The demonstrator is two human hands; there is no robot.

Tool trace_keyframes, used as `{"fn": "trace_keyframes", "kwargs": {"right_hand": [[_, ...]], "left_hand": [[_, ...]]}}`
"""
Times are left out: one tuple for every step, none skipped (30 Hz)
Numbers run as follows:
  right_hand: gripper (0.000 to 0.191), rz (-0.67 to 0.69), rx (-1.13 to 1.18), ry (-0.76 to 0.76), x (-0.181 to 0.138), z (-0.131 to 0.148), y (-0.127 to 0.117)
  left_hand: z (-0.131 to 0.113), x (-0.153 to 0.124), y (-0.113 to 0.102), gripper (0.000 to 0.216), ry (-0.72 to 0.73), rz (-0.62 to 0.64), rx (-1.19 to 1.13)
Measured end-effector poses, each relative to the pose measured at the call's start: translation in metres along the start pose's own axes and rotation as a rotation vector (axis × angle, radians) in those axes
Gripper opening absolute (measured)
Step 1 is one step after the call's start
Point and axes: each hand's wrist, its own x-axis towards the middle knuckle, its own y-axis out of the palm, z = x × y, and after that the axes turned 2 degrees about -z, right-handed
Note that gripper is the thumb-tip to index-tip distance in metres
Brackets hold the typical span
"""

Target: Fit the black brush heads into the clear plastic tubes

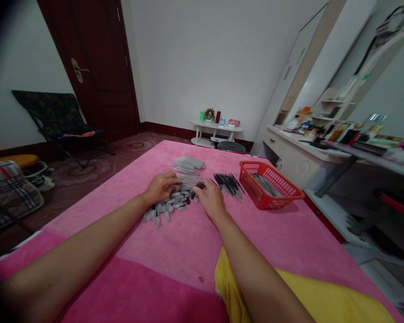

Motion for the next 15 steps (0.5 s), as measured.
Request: {"fn": "trace_keyframes", "kwargs": {"right_hand": [[0.023, 0.011, 0.009, -0.005, 0.0000, -0.0002, -0.0001], [0.025, 0.028, 0.013, -0.006, 0.0000, -0.0004, -0.0002], [0.031, 0.041, 0.013, -0.006, 0.0000, -0.0005, -0.0002], [0.035, 0.047, 0.012, -0.006, 0.0000, -0.0005, -0.0002], [0.036, 0.038, 0.012, -0.005, 0.0001, -0.0005, -0.0002], [0.034, 0.024, 0.014, -0.003, 0.0001, -0.0003, -0.0002], [0.029, 0.011, 0.016, -0.001, 0.0001, -0.0001, -0.0002], [0.025, 0.007, 0.019, 0.001, 0.0001, 0.0001, -0.0003], [0.024, 0.011, 0.020, 0.004, 0.0000, 0.0003, -0.0006], [0.025, 0.023, 0.019, 0.008, -0.0002, 0.0006, -0.0009], [0.030, 0.037, 0.017, 0.012, -0.0003, 0.0010, -0.0013], [0.035, 0.044, 0.016, 0.012, -0.0005, 0.0014, -0.0016], [0.037, 0.040, 0.019, 0.011, -0.0007, 0.0018, -0.0019], [0.037, 0.032, 0.026, 0.008, -0.0008, 0.0022, -0.0020], [0.036, 0.028, 0.040, 0.006, -0.0009, 0.0025, -0.0018]], "left_hand": [[0.0001, 0.0000, 0.0001, 0.021, -0.001, 0.001, 0.001], [0.0001, 0.0000, 0.0001, 0.021, 0.000, 0.002, -0.001], [0.0000, 0.0001, 0.0000, 0.021, 0.003, 0.002, -0.004], [-0.0001, 0.0001, 0.0000, 0.021, 0.006, 0.001, -0.009], [-0.0002, 0.0002, -0.0001, 0.021, 0.007, -0.001, -0.015], [-0.0003, 0.0002, -0.0002, 0.021, 0.007, -0.003, -0.020], [-0.0005, 0.0002, -0.0002, 0.021, 0.007, -0.005, -0.024], [-0.0006, 0.0002, -0.0003, 0.021, 0.007, -0.005, -0.027], [-0.0008, 0.0002, -0.0003, 0.021, 0.010, -0.004, -0.029], [-0.0009, 0.0001, -0.0002, 0.021, 0.014, 0.000, -0.030], [-0.0011, 0.0000, -0.0002, 0.021, 0.016, 0.003, -0.031], [-0.0012, -0.0001, -0.0001, 0.022, 0.017, 0.006, -0.030], [-0.0013, -0.0001, 0.0000, 0.022, 0.015, 0.007, -0.029], [-0.0014, -0.0002, 0.0001, 0.022, 0.012, 0.008, -0.026], [-0.0014, -0.0002, 0.0002, 0.022, 0.008, 0.008, -0.023]]}}
